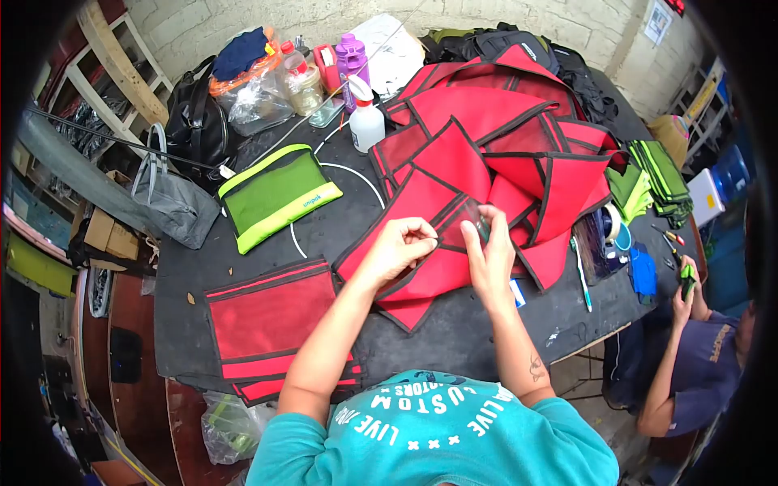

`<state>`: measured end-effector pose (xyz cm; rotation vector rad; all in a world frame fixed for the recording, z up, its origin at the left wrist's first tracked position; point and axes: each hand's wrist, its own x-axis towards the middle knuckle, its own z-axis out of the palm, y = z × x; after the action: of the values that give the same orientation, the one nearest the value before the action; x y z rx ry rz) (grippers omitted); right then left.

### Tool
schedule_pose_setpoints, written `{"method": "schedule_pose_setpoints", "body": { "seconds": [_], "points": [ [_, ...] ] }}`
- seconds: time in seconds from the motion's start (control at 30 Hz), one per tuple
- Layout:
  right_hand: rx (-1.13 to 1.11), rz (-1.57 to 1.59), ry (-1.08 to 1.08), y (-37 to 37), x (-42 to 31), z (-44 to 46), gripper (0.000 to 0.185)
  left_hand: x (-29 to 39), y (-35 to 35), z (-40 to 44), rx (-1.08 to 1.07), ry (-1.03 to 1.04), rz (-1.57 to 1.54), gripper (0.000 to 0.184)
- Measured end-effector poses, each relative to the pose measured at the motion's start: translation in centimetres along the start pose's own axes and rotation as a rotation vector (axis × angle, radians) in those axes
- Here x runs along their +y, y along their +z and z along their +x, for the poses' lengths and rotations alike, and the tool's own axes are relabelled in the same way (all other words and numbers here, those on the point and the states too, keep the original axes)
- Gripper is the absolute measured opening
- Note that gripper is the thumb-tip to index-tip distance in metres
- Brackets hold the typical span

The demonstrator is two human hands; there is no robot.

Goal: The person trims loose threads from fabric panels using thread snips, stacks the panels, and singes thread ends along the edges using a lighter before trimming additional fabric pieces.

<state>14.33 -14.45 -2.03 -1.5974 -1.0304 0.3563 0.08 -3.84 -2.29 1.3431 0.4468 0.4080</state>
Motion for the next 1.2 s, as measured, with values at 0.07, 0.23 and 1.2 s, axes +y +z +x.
{"method": "schedule_pose_setpoints", "body": {
  "seconds": [0.07,0.23,1.2],
  "points": [
    [0.082,-0.004,0.004,0.3,-0.8,-2.1,0.021,-1.7,1.3,-0.4,0.134,0.012,0.020,0.009],
    [0.036,-0.035,0.070,0.2,-0.1,-5.5,0.020,-3.2,4.4,-0.9,0.359,0.125,-0.032,0.007],
    [0.231,0.292,0.098,-3.0,2.6,-1.8,0.015,-1.4,0.6,-2.6,0.119,0.151,-0.385,0.010]
  ]
}}
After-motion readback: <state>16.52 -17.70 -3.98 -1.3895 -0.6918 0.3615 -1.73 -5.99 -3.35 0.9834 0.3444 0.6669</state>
